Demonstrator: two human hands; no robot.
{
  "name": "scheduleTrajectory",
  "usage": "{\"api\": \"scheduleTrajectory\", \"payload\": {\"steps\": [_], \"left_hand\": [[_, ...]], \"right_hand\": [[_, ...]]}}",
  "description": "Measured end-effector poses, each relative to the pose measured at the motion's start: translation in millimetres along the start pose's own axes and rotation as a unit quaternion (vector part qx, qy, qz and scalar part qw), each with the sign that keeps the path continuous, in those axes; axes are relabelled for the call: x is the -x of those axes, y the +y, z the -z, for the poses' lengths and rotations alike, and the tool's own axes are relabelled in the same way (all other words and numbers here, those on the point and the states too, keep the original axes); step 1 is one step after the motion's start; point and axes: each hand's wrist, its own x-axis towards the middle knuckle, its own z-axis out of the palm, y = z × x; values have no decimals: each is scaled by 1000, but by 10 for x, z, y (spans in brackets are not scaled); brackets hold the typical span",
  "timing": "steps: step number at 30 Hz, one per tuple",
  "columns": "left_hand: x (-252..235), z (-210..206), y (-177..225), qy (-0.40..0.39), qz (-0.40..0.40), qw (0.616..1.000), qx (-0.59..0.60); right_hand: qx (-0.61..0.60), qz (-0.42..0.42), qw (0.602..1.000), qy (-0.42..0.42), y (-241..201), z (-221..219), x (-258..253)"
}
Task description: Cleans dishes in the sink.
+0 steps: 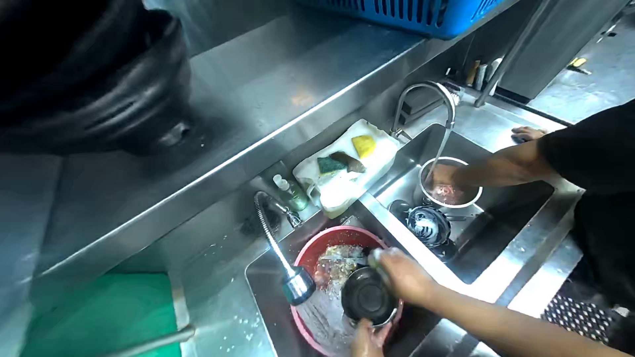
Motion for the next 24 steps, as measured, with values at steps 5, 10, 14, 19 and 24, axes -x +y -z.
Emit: {"api": "scheduleTrajectory", "payload": {"steps": [5,10,14,19,24], "left_hand": [[45,-58,101,-48,-26,998,43],[311,-227,258,-74,-20,995,-59],[333,-292,432,-74,-134,985,-81],[237,-310,500,-31,-201,975,-96],[324,-513,363,-50,-224,965,-124]], "right_hand": [[48,81,981,-169,-406,-435,230],[4,229,969,-90,-403,-228,177],[175,112,978,6,-243,138,-19],[66,128,982,-122,-336,-7,305],[-29,175,983,43,-485,85,60]]}}
